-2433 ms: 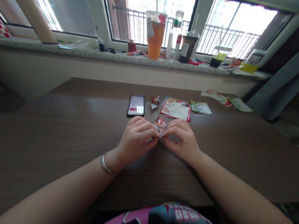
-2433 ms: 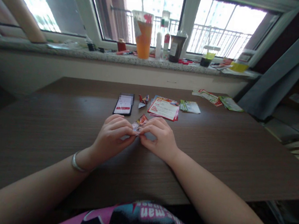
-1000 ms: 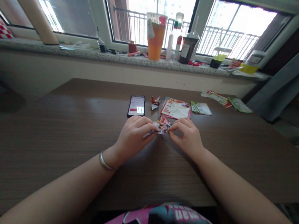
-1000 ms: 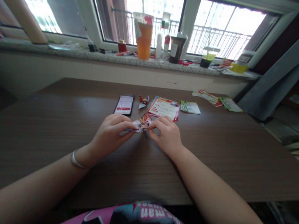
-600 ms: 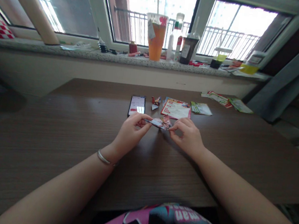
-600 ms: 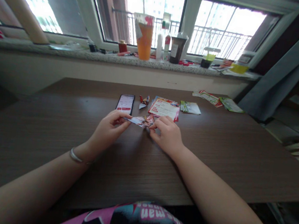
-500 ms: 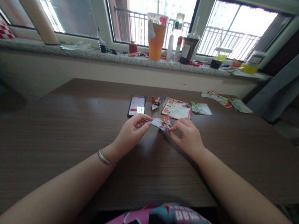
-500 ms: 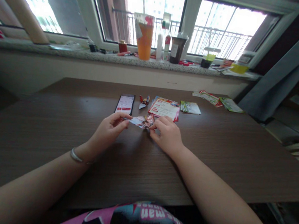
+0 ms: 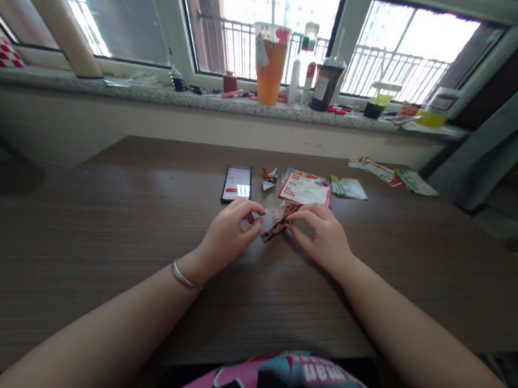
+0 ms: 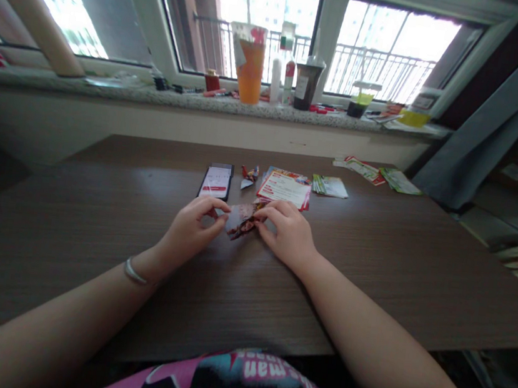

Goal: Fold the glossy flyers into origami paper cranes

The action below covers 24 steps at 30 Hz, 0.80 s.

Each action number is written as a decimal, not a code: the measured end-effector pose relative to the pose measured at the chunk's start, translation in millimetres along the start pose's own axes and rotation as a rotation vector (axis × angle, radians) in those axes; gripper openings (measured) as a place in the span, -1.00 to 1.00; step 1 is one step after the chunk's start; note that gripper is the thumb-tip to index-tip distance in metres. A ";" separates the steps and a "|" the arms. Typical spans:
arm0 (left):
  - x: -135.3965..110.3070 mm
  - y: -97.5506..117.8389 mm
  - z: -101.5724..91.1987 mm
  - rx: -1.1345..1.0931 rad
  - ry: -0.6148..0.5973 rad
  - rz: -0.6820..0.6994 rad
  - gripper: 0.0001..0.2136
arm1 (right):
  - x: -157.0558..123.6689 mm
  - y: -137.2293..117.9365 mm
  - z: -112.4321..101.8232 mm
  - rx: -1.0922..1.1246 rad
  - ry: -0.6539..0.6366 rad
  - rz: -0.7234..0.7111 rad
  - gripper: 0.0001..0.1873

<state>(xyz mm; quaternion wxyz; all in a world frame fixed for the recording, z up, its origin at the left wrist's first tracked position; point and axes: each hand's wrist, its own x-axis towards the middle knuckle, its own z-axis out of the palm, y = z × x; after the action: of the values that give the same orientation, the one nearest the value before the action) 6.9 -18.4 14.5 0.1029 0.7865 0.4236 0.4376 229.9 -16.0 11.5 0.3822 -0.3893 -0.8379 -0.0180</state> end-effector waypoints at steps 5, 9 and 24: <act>-2.7 0.8 2.6 0.050 -0.025 0.063 -0.82 | 0.3 6.4 3.8 -0.031 0.023 0.033 -0.73; -1.9 0.8 3.1 0.062 -0.021 0.126 -0.82 | 0.4 10.9 6.1 -0.002 -0.002 0.031 -0.86; -0.3 1.6 -4.7 0.252 -0.152 0.269 -0.84 | 0.7 5.6 0.3 -0.071 -0.278 -0.124 -0.89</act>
<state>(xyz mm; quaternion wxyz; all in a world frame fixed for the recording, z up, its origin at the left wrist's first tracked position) 4.0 -20.6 18.0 -0.0240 0.8735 0.3570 0.3302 233.2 -11.6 10.3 0.2466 -0.3488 -0.9040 -0.0170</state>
